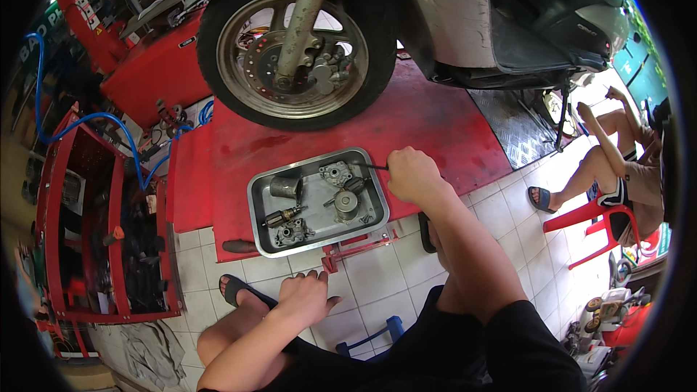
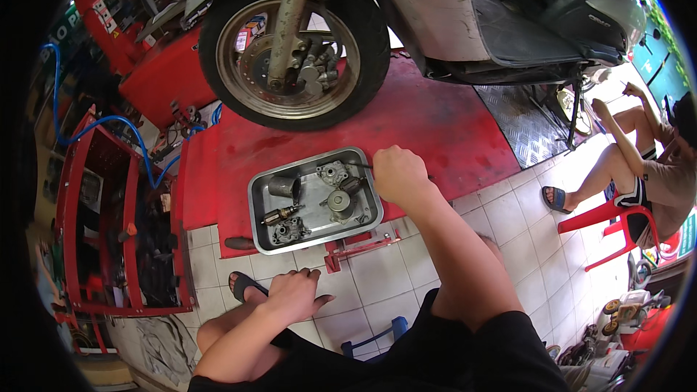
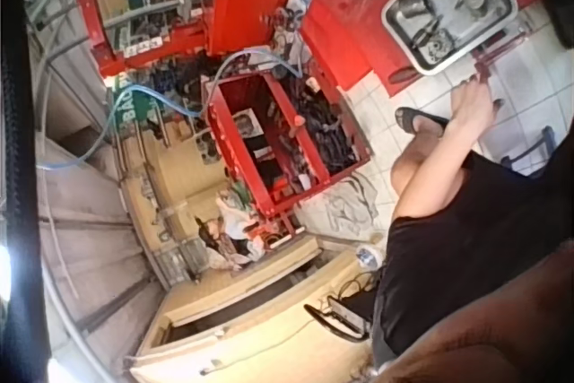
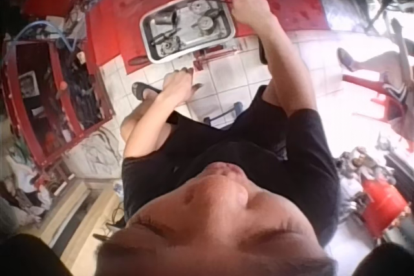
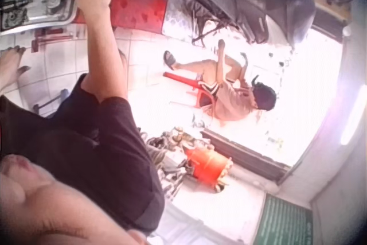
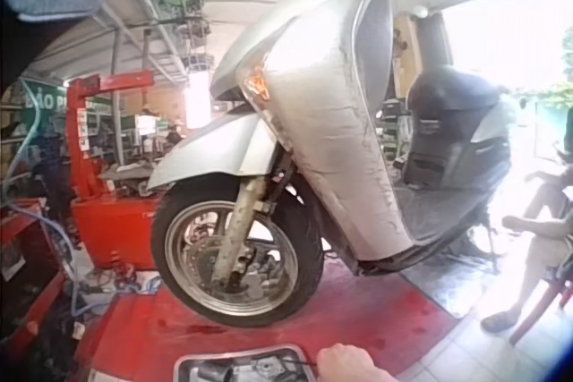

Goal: The person sits in a workshop and uses a screwdriver to disassemble a cylindrical scooter part held in their left hand. They remove small internal components and place them into a metal tray on a red lift. The person continues to manipulate the part and its components with the tool.

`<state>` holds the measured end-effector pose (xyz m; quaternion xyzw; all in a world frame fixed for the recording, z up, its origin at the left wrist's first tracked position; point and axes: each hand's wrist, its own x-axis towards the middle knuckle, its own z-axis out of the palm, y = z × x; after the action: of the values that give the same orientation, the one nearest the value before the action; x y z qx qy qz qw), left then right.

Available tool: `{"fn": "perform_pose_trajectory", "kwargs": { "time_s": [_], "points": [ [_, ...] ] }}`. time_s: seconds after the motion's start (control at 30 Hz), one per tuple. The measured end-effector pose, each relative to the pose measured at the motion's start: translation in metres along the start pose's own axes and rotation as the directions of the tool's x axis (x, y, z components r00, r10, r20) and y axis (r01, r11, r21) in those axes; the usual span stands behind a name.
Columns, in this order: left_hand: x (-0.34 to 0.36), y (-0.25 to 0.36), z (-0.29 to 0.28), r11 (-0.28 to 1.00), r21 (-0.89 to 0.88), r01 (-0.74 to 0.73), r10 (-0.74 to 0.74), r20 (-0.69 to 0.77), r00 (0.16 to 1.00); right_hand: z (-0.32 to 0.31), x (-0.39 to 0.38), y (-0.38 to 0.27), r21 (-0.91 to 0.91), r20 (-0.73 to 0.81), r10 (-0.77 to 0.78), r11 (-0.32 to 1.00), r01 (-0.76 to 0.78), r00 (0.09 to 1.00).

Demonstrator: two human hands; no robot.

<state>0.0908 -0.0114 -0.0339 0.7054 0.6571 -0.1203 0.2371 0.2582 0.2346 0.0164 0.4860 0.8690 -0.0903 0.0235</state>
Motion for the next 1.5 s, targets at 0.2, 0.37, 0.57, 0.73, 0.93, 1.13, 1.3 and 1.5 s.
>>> {"fn": "perform_pose_trajectory", "kwargs": {
  "time_s": [0.2, 0.37, 0.57, 0.73, 0.93, 1.13, 1.3, 1.5],
  "points": [
    [0.001, 0.001, -0.001, 1.0, 0.009, 0.004, -0.004, 0.061, 0.998, -0.005, -0.008, -0.001, -0.053, 0.067, -0.017, 0.998, 0.02, 0.998],
    [0.004, 0.005, -0.007, 0.999, 0.032, 0.009, -0.012, 0.079, 0.997, -0.012, -0.009, -0.002, -0.092, 0.054, -0.045, 0.995, 0.05, 0.998],
    [0.005, 0.003, 0.003, 0.999, 0.02, -0.042, 0.04, 0.092, 0.995, -0.004, -0.008, 0.001, -0.128, 0.109, -0.049, 0.99, 0.063, 0.993],
    [0.005, 0.0, 0.011, 0.997, 0.019, -0.078, 0.075, 0.123, 0.99, -0.01, -0.012, 0.001, -0.146, 0.135, -0.044, 0.987, 0.064, 0.99],
    [0.005, -0.003, 0.011, 0.998, 0.011, -0.065, 0.062, 0.168, 0.984, -0.012, -0.013, -0.002, -0.15, 0.139, -0.057, 0.986, 0.078, 0.989],
    [0.007, -0.002, 0.01, 0.997, -0.003, -0.08, 0.079, 0.169, 0.982, 0.0, -0.007, 0.0, 0.024, -0.06, -0.079, 0.996, 0.08, 0.995],
    [0.005, -0.004, 0.015, 0.997, 0.006, -0.072, 0.07, 0.169, 0.983, 0.018, -0.015, -0.021, 0.11, -0.106, -0.281, 0.95, 0.292, 0.954],
    [0.006, -0.008, 0.024, 0.998, 0.025, -0.051, 0.045, 0.181, 0.982, 0.006, -0.021, -0.013, 0.102, 0.011, -0.326, 0.941, 0.324, 0.945]
  ]
}}
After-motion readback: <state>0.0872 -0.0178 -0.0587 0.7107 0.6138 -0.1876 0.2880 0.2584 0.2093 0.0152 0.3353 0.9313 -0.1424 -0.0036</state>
